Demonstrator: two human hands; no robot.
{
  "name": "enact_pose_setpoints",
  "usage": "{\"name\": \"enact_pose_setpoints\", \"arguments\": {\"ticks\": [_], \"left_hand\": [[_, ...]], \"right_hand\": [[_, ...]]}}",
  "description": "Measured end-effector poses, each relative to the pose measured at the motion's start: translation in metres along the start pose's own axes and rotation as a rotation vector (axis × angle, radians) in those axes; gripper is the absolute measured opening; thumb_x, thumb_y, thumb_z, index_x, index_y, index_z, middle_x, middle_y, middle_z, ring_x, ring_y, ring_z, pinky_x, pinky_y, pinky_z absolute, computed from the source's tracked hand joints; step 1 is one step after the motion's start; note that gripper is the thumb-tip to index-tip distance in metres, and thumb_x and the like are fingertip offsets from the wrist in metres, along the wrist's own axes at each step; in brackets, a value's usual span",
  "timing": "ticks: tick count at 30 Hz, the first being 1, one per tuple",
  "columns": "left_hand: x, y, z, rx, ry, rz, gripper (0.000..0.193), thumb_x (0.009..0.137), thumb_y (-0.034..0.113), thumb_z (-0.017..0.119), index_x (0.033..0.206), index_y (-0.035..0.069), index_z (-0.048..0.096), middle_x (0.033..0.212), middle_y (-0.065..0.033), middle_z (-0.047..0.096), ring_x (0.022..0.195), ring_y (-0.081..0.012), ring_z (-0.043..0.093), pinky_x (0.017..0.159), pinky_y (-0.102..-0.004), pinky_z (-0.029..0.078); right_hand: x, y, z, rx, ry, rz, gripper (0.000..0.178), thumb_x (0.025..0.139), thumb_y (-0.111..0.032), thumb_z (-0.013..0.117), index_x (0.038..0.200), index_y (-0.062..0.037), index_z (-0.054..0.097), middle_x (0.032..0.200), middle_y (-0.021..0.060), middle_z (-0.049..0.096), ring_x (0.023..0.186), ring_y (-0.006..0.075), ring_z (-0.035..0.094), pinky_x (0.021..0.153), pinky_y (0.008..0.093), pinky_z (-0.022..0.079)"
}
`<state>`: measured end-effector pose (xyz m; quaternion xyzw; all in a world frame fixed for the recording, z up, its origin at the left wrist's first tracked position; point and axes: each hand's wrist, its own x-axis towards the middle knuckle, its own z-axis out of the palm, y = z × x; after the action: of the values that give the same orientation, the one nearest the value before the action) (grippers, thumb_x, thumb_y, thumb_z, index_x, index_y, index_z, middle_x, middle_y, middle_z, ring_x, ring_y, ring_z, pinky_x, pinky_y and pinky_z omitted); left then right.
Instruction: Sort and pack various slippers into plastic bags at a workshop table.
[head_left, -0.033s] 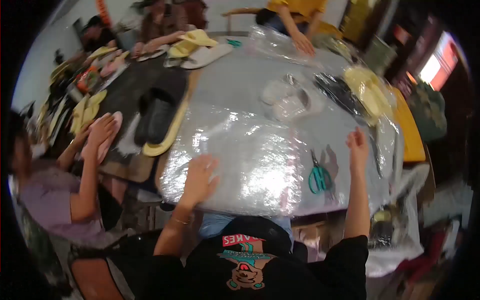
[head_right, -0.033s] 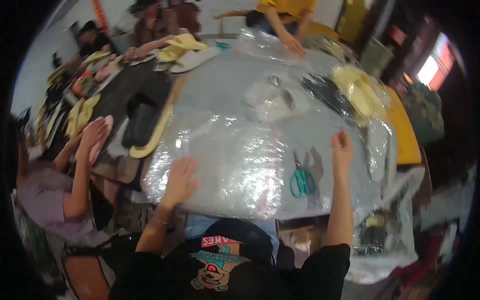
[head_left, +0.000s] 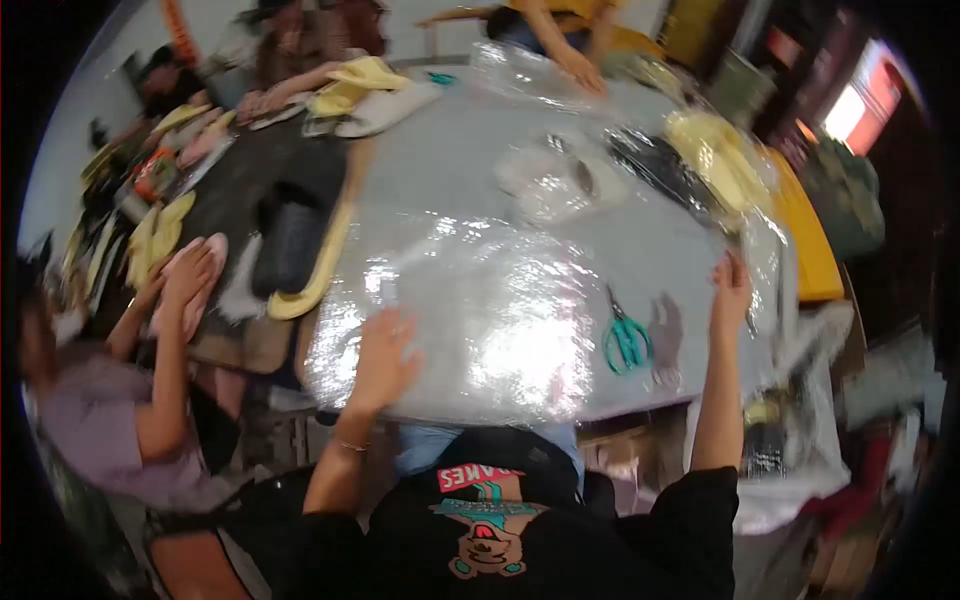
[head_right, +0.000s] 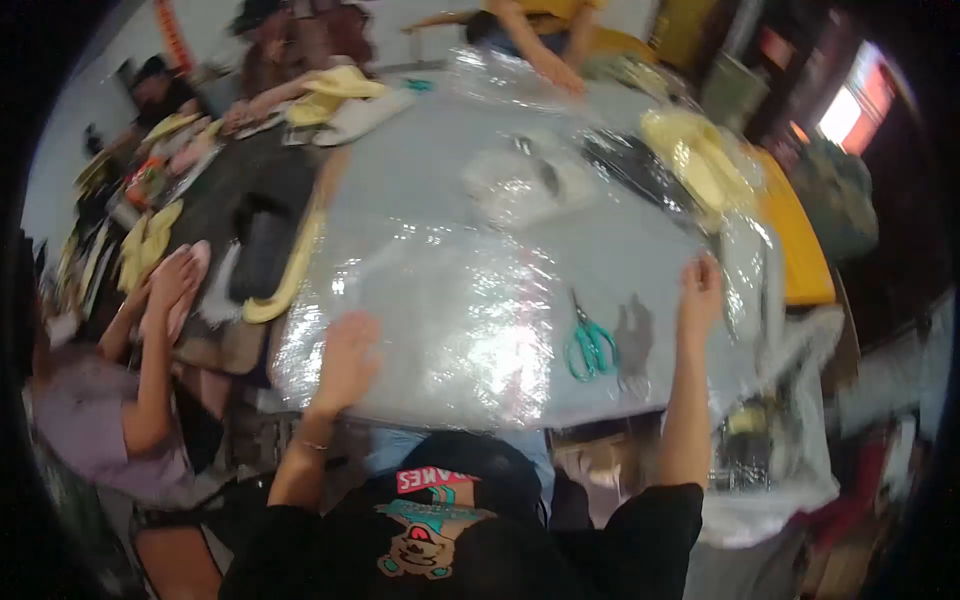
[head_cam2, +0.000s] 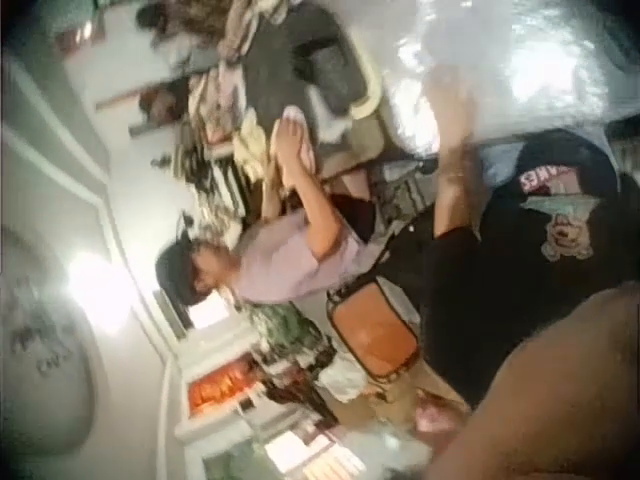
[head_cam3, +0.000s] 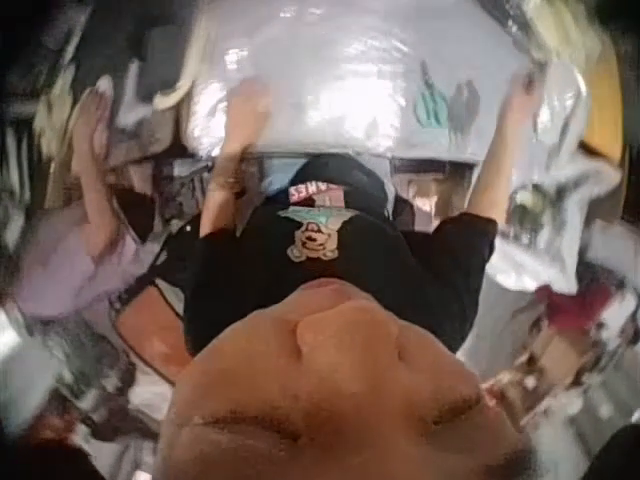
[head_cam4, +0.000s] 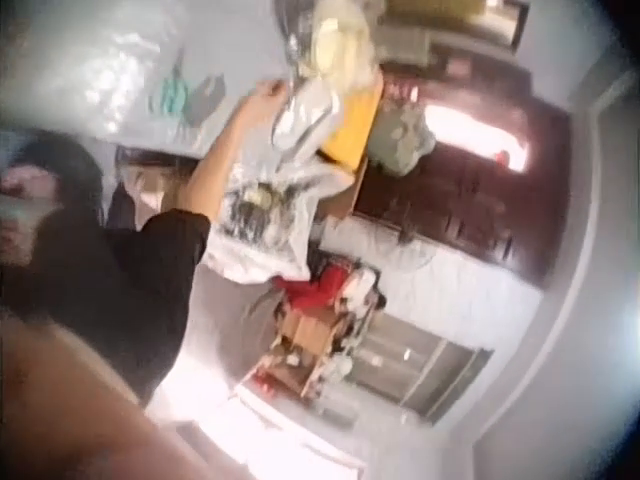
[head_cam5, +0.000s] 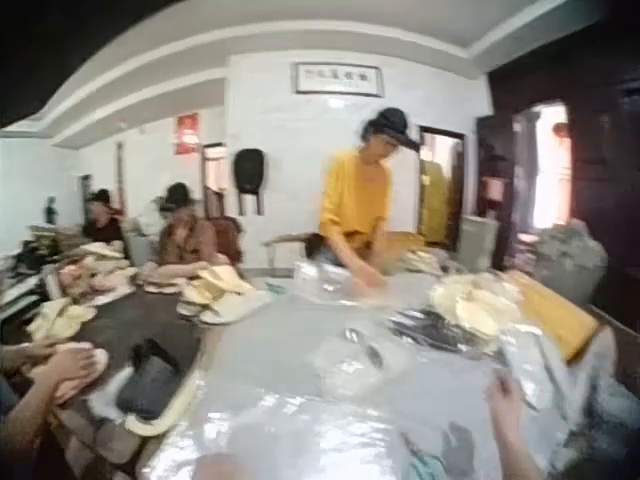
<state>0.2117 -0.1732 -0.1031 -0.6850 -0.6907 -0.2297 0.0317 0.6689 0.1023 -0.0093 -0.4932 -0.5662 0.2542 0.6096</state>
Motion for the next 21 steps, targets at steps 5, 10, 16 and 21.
{"name": "enact_pose_setpoints", "arguments": {"ticks": [5,10,16,21], "left_hand": [[0.011,0.014,-0.016,0.065,-0.098,0.020,0.057,0.085,0.023,0.056,0.138,0.008,0.041,0.144,-0.0176,0.037,0.136,-0.0386,0.027,0.111,-0.0534,0.016],[0.016,0.013,-0.004,0.056,-0.181,0.036,0.056,0.090,0.026,0.049,0.141,0.007,0.039,0.147,-0.0160,0.034,0.137,-0.0357,0.026,0.113,-0.0509,0.012],[0.016,0.025,-0.019,0.160,-0.209,0.011,0.055,0.093,0.031,0.043,0.142,0.007,0.037,0.148,-0.0150,0.032,0.138,-0.0331,0.026,0.114,-0.0482,0.012],[0.022,0.025,-0.013,0.126,-0.200,0.063,0.055,0.095,0.034,0.040,0.142,0.007,0.037,0.149,-0.0145,0.032,0.138,-0.0329,0.026,0.114,-0.0471,0.012]], "right_hand": [[-0.030,0.094,-0.280,-0.472,0.916,-0.021,0.037,0.092,-0.026,0.057,0.112,0.0054,0.056,0.107,0.0171,0.061,0.098,0.0270,0.057,0.087,0.0352,0.044],[-0.172,0.173,-0.453,-0.960,0.740,0.768,0.079,0.077,-0.053,0.065,0.126,0.0071,0.049,0.124,0.0297,0.053,0.114,0.0420,0.052,0.097,0.0456,0.042],[-0.203,0.175,-0.487,-1.218,1.002,0.951,0.111,0.066,-0.076,0.060,0.130,0.0125,0.042,0.128,0.0320,0.049,0.119,0.0431,0.048,0.100,0.0479,0.039],[-0.235,0.217,-0.585,-0.794,1.002,1.037,0.126,0.057,-0.085,0.059,0.128,0.0182,0.041,0.134,0.0313,0.044,0.124,0.0409,0.045,0.104,0.0439,0.037]]}}
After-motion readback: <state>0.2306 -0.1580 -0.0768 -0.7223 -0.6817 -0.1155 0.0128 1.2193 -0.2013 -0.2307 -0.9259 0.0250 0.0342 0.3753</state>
